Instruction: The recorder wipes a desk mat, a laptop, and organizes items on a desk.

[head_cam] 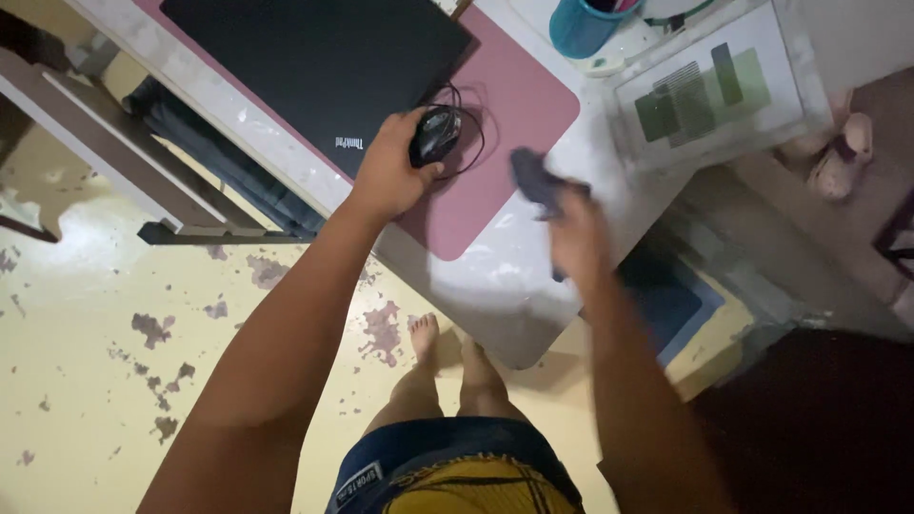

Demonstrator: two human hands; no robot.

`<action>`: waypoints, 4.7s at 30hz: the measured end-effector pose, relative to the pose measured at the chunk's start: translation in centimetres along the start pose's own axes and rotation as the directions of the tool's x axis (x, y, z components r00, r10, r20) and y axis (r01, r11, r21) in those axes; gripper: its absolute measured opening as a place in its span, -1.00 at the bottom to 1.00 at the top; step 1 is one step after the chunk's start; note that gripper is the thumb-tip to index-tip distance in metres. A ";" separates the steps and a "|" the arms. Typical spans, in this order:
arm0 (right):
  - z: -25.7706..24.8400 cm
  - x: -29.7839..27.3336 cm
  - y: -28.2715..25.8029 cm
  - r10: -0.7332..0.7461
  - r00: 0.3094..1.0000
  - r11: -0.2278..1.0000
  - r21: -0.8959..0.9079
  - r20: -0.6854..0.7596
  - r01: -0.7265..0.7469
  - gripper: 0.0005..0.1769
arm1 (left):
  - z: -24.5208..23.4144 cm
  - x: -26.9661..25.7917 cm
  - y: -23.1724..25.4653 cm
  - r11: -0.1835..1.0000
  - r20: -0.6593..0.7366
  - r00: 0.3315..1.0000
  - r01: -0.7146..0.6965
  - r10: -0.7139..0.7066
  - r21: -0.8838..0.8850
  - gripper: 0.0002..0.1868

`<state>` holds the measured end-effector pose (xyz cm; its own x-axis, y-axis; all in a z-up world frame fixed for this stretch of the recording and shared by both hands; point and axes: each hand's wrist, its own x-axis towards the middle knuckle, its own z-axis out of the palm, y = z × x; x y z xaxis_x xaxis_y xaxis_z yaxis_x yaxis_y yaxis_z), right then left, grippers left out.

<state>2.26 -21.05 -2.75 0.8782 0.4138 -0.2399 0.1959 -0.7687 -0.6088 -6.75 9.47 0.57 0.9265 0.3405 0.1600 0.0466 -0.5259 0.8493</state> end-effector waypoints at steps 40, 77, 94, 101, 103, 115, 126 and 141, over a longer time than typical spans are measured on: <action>-9.4 -3.6 12.2 -0.400 0.914 0.863 -0.307 0.066 0.400 -0.38 | 24.6 4.6 20.4 0.991 0.108 0.993 -0.063 0.049 0.122 0.06; -12.6 16.6 2.4 -0.636 0.645 0.452 -0.473 0.423 0.756 -0.45 | 12.5 -6.5 14.9 0.883 -0.446 0.800 0.468 -0.402 0.044 -0.84; -20.5 18.9 0.4 -0.055 0.994 0.950 -0.313 -0.099 0.022 -0.78 | 14.4 -4.4 14.9 0.869 -0.418 0.777 0.491 -0.470 -0.063 -0.82; -12.3 24.9 -0.2 -0.005 0.997 0.925 -0.379 -0.081 -0.026 -0.69 | 14.3 -3.4 16.7 0.931 -0.430 0.828 0.351 -0.360 -0.103 -0.75; -11.5 23.2 0.2 0.021 0.993 0.942 -0.330 -0.112 -0.058 -0.59 | 14.6 -3.6 16.1 0.923 -0.416 0.827 0.372 -0.378 -0.098 -0.71; -16.8 4.5 0.6 -0.404 0.604 0.743 -0.138 0.687 0.655 -0.55 | 15.1 -2.9 14.8 0.909 -0.399 0.827 0.413 -0.397 -0.050 -0.83; -17.4 11.0 8.3 -0.460 0.877 0.872 -0.256 -0.140 0.417 -0.80 | 16.7 -1.7 15.5 0.986 -0.381 0.918 0.149 -0.112 0.070 -0.30; -16.2 17.5 13.3 -0.417 0.909 0.895 -0.175 -0.002 0.410 -0.75 | 18.9 -2.4 14.5 0.992 -0.394 0.913 0.122 -0.109 0.009 -0.22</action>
<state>27.24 -31.92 -2.81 0.7176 0.6955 0.0370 0.6117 -0.6039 -0.5110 -1.26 -13.69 3.02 0.6934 0.6752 0.2517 0.1631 -0.4873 0.8579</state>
